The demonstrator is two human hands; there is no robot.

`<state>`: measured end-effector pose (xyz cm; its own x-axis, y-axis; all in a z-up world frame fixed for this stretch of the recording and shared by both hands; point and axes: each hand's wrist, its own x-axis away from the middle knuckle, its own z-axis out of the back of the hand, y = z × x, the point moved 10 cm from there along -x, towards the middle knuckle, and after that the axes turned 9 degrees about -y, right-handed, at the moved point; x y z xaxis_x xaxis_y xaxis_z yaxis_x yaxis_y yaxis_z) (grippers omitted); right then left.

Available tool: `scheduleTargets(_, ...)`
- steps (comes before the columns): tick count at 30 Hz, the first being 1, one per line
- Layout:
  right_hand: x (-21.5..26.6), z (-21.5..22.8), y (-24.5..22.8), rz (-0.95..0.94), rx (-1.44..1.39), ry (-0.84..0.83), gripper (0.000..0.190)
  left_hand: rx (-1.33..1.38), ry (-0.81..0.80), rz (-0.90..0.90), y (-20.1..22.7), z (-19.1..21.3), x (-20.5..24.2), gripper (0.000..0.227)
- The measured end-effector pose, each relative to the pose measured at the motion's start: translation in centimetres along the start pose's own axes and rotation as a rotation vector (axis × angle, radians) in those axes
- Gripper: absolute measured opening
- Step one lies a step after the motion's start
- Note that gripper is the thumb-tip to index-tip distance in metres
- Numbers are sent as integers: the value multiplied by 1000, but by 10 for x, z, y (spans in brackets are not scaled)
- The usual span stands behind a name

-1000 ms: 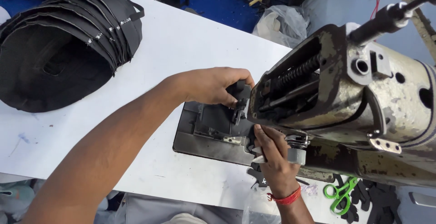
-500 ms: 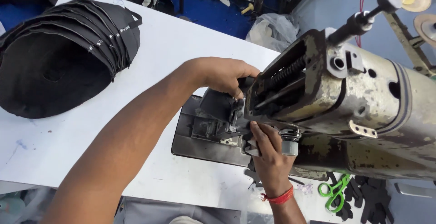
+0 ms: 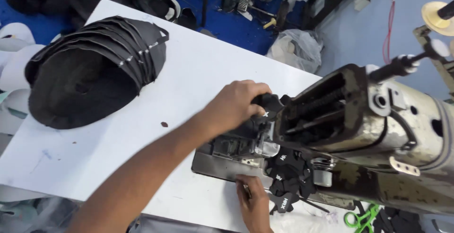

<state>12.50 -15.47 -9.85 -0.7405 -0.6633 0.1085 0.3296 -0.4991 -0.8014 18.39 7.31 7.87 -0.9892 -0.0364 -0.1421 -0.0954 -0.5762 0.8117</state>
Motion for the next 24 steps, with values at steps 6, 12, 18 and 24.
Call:
scheduleTargets(6, 12, -17, -26, 209, 170, -17, 24, 256, 208, 164, -27, 14, 19, 33)
scheduleTargets(12, 13, -19, -21, 200, 143, 2, 22, 519, 225, 308, -69, -1, 15, 47)
scheduleTargets(18, 13, -16, -25, 196, 133, -5, 22, 577, 246, 322, -63, 2, 17, 51)
scheduleTargets(24, 15, -14, -25, 181, 132, -11, 27, 468, 252, 332, -67, 4, 20, 60)
